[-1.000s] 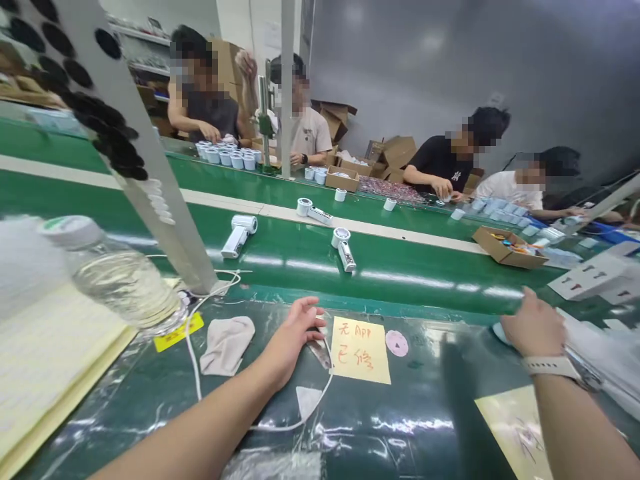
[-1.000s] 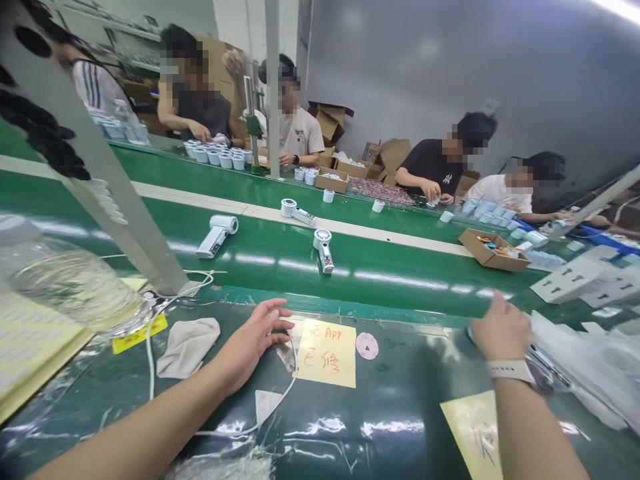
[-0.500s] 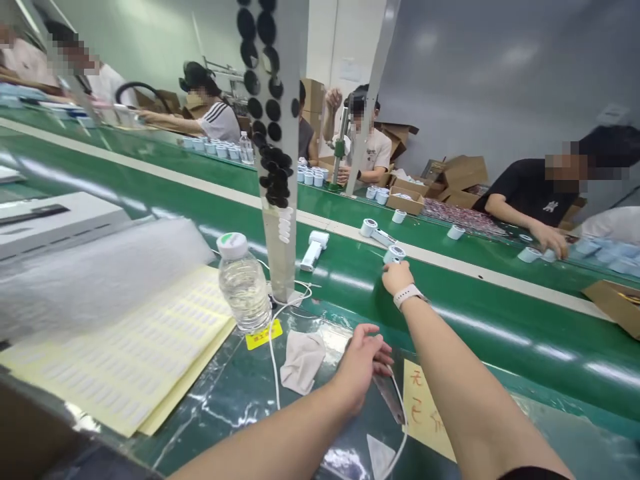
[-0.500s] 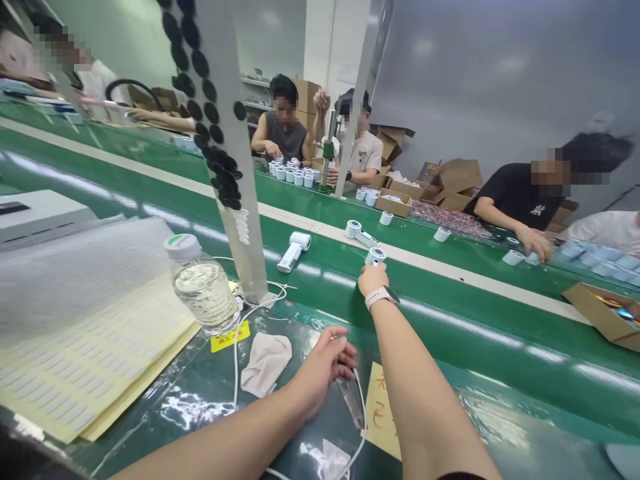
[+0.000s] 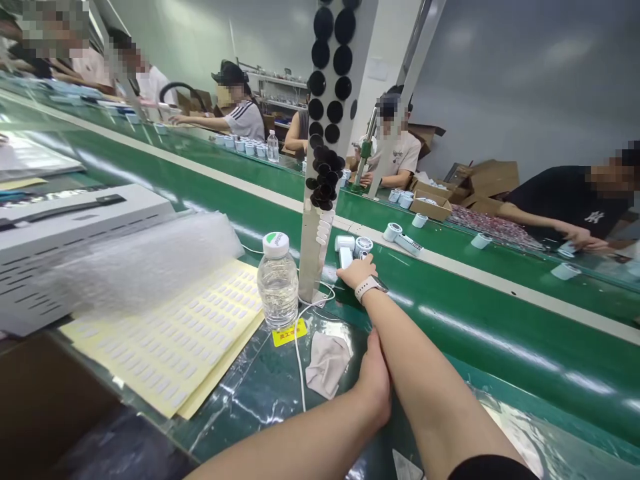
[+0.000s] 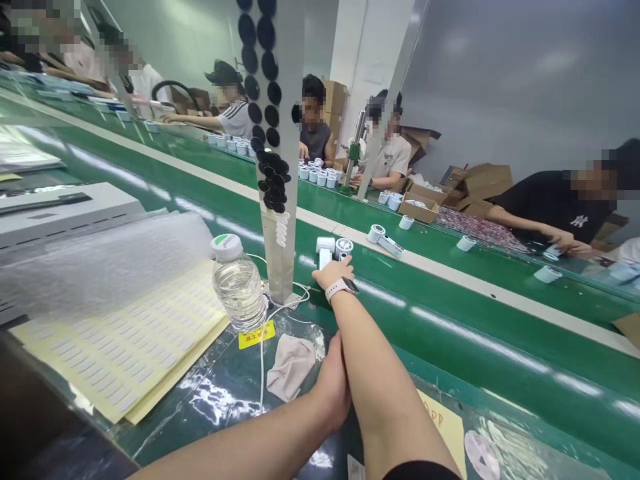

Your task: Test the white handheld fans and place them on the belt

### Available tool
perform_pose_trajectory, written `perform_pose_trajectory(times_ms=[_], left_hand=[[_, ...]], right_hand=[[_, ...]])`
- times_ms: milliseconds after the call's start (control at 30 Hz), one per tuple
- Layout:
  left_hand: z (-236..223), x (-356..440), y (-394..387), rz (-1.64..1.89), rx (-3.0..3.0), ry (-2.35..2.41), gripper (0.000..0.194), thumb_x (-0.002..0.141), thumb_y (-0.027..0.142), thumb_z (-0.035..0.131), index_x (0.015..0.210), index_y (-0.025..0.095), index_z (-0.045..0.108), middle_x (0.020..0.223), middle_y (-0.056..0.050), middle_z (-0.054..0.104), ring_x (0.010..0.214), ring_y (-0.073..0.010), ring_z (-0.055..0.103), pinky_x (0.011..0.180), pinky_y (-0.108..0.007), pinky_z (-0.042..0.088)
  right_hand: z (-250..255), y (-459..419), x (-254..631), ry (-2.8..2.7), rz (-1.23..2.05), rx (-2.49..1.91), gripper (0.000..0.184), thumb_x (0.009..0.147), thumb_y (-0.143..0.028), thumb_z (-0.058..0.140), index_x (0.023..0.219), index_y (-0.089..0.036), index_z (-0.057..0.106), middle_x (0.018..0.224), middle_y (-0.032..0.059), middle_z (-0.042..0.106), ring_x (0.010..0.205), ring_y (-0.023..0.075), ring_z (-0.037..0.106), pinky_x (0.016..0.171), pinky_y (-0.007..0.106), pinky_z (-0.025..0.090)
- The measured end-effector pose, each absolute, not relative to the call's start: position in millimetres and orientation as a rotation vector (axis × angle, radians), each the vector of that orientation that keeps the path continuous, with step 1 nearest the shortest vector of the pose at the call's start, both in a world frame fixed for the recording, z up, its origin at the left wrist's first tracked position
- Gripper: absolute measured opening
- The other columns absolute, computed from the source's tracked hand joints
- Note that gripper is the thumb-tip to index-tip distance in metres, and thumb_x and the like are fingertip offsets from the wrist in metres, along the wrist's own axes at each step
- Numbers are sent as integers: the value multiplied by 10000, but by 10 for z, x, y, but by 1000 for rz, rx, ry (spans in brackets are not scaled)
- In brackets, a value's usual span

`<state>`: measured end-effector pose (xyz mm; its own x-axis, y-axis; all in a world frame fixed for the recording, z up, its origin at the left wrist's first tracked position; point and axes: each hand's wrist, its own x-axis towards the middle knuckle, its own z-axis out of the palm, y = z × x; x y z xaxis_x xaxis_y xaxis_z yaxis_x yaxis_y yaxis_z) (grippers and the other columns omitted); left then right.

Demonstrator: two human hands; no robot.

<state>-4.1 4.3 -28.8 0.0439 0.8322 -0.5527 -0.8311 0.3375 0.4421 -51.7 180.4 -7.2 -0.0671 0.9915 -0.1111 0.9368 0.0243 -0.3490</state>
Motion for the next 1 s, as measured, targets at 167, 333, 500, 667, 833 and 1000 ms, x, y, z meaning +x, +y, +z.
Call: perform_pose_trajectory(times_ms=[167,333,500,667,833,1000], left_hand=[[-226,-38,106,1239,136,873,128,955,275,461,1016,180,521,830,-57,669,757,-192,682,758,-318,515],[-130,-143,254,1299,-7,821,260,973,390,465,1017,158,576,905,-121,697,818,-197,694,836,-307,518],[-118,-132,248,1195,80,681,285,923,391,581,937,118,660,808,-96,714,718,-201,682,753,-328,542],[-131,-88,86,924,236,528,503,806,598,665,915,107,694,774,-115,727,706,-248,701,798,-411,548],[-125,-186,154,1087,275,587,555,733,680,672,832,135,687,800,-100,735,742,-229,706,763,-363,565],[-45,-291,226,1256,418,670,579,664,675,745,862,132,707,933,-112,746,831,-214,697,772,-315,564]], right_hand=[[110,1538,162,-2135,648,-1914,284,689,-305,705,863,-82,732,1171,221,620,1001,343,624,807,377,485],[255,902,1002,-2131,899,-1708,304,812,-341,519,616,-161,666,733,51,633,693,197,592,630,289,451],[209,201,1418,-2074,997,-1442,266,843,-402,570,837,-229,772,1113,86,667,996,273,623,866,388,474],[-16,-160,1460,-1909,909,-1273,262,877,-305,531,1010,-244,748,1369,98,578,1304,297,503,1060,437,407],[-148,-43,1513,-1691,1032,-1317,384,963,-390,459,1300,-211,499,1152,136,686,1014,267,671,871,440,525],[-284,118,1391,-2181,359,-1742,25,846,-209,581,855,-190,568,914,120,625,899,294,600,795,408,477]])
